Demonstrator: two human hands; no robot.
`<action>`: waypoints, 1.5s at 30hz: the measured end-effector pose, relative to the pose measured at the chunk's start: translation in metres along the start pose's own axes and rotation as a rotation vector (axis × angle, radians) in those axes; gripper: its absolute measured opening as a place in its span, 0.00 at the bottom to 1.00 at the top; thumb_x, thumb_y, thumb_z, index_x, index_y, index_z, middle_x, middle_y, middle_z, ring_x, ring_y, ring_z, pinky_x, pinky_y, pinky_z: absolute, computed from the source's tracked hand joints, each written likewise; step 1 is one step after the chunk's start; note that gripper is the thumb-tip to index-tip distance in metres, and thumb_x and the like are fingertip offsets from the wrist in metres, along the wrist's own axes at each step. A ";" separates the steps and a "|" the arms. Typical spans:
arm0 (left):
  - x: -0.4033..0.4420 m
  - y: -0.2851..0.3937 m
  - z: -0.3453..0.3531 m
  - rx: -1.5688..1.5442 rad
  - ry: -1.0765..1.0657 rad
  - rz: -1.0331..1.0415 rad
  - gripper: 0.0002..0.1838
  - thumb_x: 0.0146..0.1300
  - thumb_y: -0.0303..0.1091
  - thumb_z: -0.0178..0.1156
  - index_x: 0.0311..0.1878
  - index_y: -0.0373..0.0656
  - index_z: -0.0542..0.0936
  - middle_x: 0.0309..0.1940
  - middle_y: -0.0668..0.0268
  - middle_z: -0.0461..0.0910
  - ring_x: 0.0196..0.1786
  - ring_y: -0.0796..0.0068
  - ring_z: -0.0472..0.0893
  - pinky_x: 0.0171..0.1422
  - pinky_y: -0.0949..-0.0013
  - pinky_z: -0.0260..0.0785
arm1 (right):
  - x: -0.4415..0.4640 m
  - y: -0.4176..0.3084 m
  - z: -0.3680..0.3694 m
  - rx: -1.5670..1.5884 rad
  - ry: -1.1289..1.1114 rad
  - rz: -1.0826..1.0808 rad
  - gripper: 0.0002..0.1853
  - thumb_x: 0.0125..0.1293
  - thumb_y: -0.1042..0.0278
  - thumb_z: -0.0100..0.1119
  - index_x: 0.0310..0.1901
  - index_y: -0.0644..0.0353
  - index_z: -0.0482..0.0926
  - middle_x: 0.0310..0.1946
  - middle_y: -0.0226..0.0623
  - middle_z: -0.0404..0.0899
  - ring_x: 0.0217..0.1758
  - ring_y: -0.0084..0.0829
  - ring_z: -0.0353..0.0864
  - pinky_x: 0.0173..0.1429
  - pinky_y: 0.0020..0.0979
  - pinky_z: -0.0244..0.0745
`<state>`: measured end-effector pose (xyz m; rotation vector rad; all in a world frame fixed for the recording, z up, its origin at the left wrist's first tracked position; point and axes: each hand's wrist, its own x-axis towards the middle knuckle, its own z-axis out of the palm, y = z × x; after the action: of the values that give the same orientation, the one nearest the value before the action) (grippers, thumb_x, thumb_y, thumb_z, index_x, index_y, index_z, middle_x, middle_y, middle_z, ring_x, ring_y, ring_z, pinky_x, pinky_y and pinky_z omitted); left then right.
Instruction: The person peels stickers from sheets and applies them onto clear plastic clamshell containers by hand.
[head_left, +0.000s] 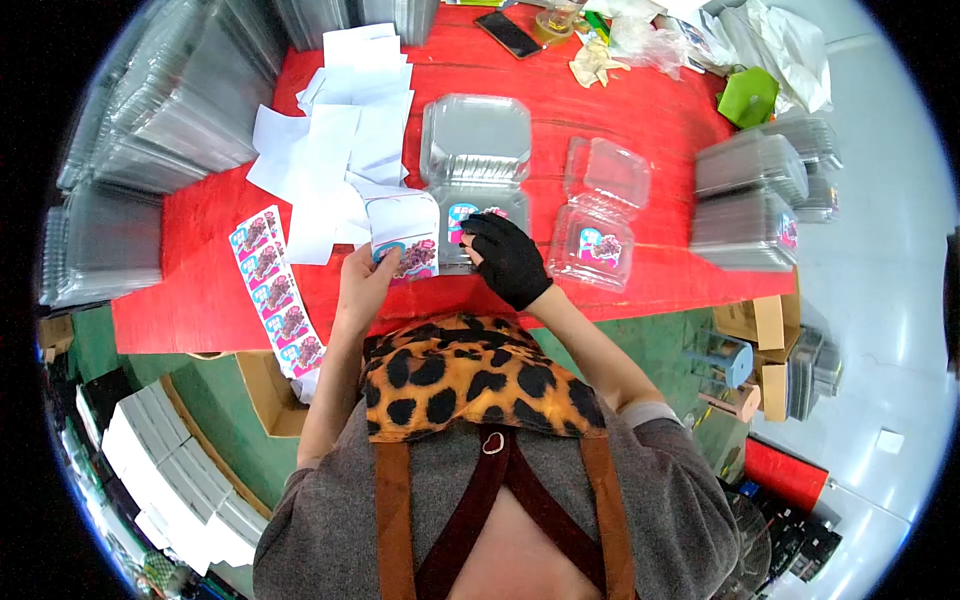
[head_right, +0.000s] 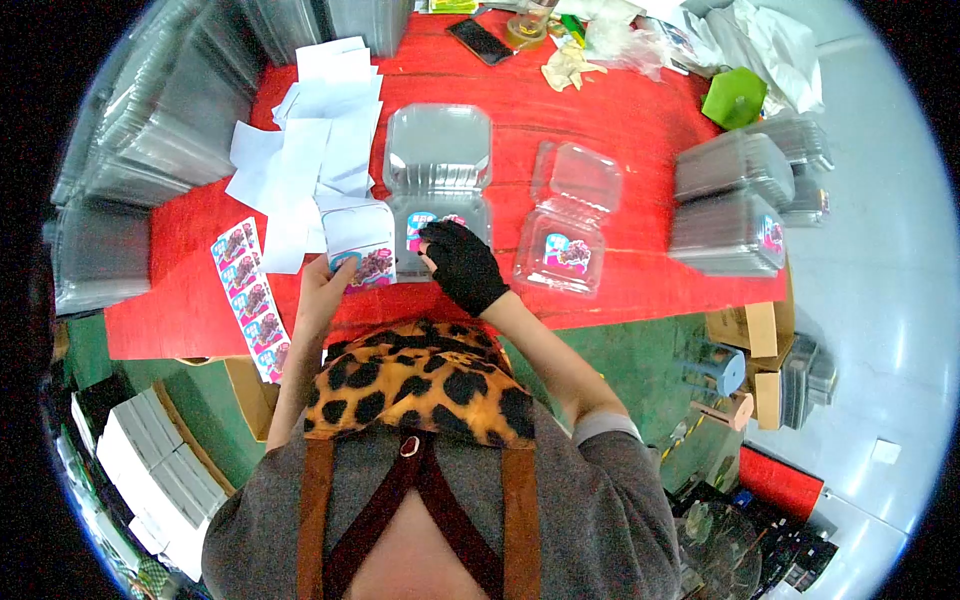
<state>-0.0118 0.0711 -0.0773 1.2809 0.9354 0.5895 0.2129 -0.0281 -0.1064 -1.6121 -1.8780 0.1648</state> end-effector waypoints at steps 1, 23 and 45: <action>0.001 0.001 0.004 0.006 -0.010 -0.007 0.13 0.69 0.31 0.55 0.48 0.30 0.80 0.36 0.70 0.81 0.37 0.85 0.74 0.43 0.75 0.68 | -0.003 0.001 -0.001 0.025 -0.009 0.033 0.10 0.63 0.69 0.57 0.45 0.61 0.78 0.50 0.47 0.77 0.56 0.47 0.76 0.61 0.42 0.70; 0.009 -0.010 -0.002 -0.081 -0.111 -0.165 0.16 0.70 0.35 0.54 0.51 0.31 0.79 0.42 0.67 0.82 0.44 0.81 0.77 0.52 0.74 0.68 | -0.072 0.013 -0.034 -0.080 0.125 0.634 0.13 0.67 0.63 0.53 0.43 0.59 0.84 0.34 0.48 0.79 0.42 0.46 0.79 0.46 0.40 0.73; -0.003 0.043 0.001 -0.377 0.195 -0.192 0.12 0.68 0.36 0.57 0.43 0.35 0.77 0.29 0.67 0.81 0.24 0.82 0.79 0.20 0.80 0.67 | -0.021 0.021 -0.028 1.090 0.261 0.950 0.31 0.58 0.72 0.66 0.62 0.69 0.66 0.52 0.41 0.77 0.54 0.29 0.77 0.60 0.30 0.71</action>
<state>-0.0069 0.0775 -0.0346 0.7973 1.0365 0.7091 0.2463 -0.0507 -0.1029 -1.4176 -0.4515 1.0874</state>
